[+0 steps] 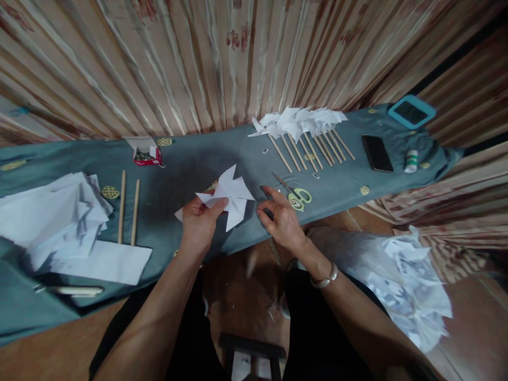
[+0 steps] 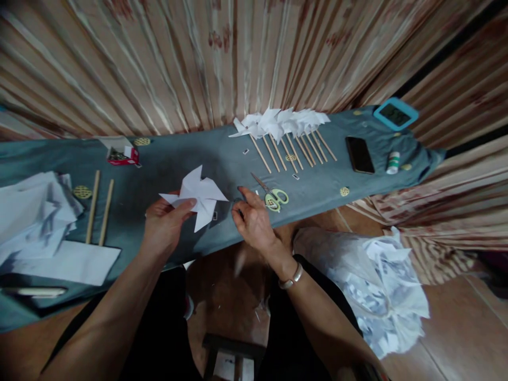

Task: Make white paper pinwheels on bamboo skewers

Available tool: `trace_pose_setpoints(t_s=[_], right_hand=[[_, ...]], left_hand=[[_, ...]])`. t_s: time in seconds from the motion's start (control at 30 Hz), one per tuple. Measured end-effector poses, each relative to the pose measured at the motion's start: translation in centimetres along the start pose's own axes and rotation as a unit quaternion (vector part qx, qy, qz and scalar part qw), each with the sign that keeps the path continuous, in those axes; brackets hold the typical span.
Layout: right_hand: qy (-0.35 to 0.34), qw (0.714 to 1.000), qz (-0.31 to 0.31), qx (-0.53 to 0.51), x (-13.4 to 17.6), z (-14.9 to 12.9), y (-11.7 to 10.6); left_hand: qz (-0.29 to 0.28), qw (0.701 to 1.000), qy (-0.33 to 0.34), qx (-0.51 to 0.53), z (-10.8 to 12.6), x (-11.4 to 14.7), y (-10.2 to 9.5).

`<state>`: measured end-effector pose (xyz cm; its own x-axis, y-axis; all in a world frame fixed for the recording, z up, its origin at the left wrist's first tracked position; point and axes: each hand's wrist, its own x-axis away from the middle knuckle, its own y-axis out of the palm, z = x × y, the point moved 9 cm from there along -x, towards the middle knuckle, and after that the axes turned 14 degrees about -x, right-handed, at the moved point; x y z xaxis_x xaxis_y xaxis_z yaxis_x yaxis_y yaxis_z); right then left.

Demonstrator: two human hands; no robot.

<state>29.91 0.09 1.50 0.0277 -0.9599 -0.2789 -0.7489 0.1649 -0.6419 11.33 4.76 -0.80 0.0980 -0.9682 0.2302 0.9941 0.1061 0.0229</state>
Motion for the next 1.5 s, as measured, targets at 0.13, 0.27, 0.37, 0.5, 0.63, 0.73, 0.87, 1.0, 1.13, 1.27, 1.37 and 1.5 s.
trace_pose_setpoints(t_s=[0.13, 0.27, 0.37, 0.5, 0.63, 0.73, 0.87, 1.0, 1.13, 1.27, 1.37, 1.5], right_hand=[[-0.010, 1.000, -0.009, -0.010, 0.3, -0.6, 0.4], [-0.004, 0.999, -0.002, -0.036, 0.4, -0.2, 0.1], [-0.001, 0.996, 0.035, -0.077, 0.4, -0.2, -1.2], [0.006, 0.985, 0.105, -0.134, 0.7, -1.5, -3.4], [-0.012, 0.981, 0.104, -0.161, 0.9, -4.3, -4.0], [-0.025, 0.983, 0.093, -0.156, 0.8, -5.5, -3.6], [-0.026, 0.986, 0.077, -0.143, 0.6, -5.2, -2.6], [-0.028, 0.988, 0.069, -0.133, 0.5, -4.7, -2.1], [-0.032, 0.989, 0.063, -0.134, 0.4, -4.8, -1.8], [-0.028, 0.988, 0.062, -0.136, 0.4, -4.8, -1.7], [-0.021, 0.987, 0.061, -0.146, 0.4, -4.7, -1.7], [-0.022, 0.987, 0.059, -0.146, 0.3, -4.8, -1.7]], left_hand=[[0.008, 1.000, 0.007, -0.004, 0.3, 0.1, -0.1], [-0.003, 1.000, 0.011, 0.002, 0.5, 0.2, 0.1], [-0.015, 1.000, 0.022, 0.002, 0.6, 0.3, 0.3], [-0.026, 0.999, 0.031, 0.005, 0.3, 0.4, 0.6], [-0.033, 0.998, 0.046, -0.011, 0.3, 0.5, 1.0], [-0.042, 0.997, 0.054, -0.030, 0.4, 0.7, 1.5], [-0.053, 0.996, 0.065, -0.039, 0.5, 0.9, 2.0], [-0.059, 0.995, 0.068, -0.044, 0.4, 1.2, 2.2], [-0.069, 0.995, 0.066, -0.041, 0.4, 1.5, 2.4], [-0.068, 0.995, 0.059, -0.042, 0.2, 1.7, 2.4], [-0.067, 0.995, 0.060, -0.041, 0.1, 1.8, 2.3], [-0.069, 0.995, 0.063, -0.040, 0.1, 1.9, 2.4]])
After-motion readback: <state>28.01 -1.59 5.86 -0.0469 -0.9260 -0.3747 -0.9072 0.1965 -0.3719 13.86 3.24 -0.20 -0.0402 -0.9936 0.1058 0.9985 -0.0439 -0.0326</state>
